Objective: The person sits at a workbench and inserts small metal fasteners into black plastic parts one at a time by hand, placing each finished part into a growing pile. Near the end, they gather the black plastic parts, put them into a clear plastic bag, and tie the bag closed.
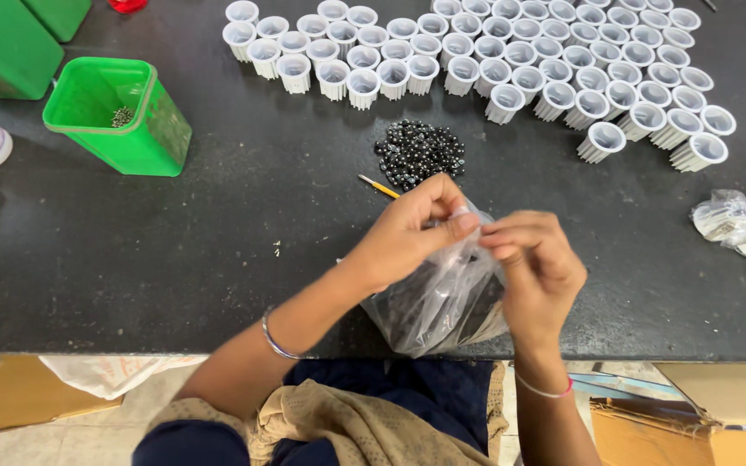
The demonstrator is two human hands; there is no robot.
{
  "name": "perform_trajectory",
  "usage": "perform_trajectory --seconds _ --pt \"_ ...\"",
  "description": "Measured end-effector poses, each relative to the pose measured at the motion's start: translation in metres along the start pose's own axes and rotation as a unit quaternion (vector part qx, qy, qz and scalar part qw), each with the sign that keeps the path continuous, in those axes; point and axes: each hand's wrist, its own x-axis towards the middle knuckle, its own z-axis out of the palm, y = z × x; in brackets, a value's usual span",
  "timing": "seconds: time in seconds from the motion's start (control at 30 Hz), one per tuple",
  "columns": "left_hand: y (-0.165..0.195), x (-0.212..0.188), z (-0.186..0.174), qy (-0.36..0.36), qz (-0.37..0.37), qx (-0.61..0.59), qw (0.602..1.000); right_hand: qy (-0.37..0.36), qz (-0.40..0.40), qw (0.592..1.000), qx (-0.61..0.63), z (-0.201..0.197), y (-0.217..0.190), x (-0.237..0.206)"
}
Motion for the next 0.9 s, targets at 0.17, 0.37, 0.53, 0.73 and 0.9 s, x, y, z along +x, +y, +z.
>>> perform_trajectory --seconds 0.17,0.37,0.53,0.73,0.9 --pt "0.007 0.010 0.003 0.071 0.054 0.067 0.994 -0.005 0.032 0.999 0.026 0.002 0.001 0.006" --pt "0.016 0.009 0.008 0.118 0.083 0.192 0.971 -0.034 -0.058 0.980 -0.185 -0.002 -0.021 -0.004" --pt "0.017 0.009 0.006 0.149 0.134 0.307 0.930 -0.034 -0.067 0.966 -0.246 0.002 -0.023 -0.016" --pt "0.000 0.011 -0.020 0.220 0.186 0.429 0.856 -0.042 0.005 0.976 -0.214 -0.007 -0.011 -0.044" --pt "-0.011 0.012 -0.030 0.260 0.106 0.425 0.861 -0.039 0.103 0.982 -0.156 -0.016 -0.002 -0.067"
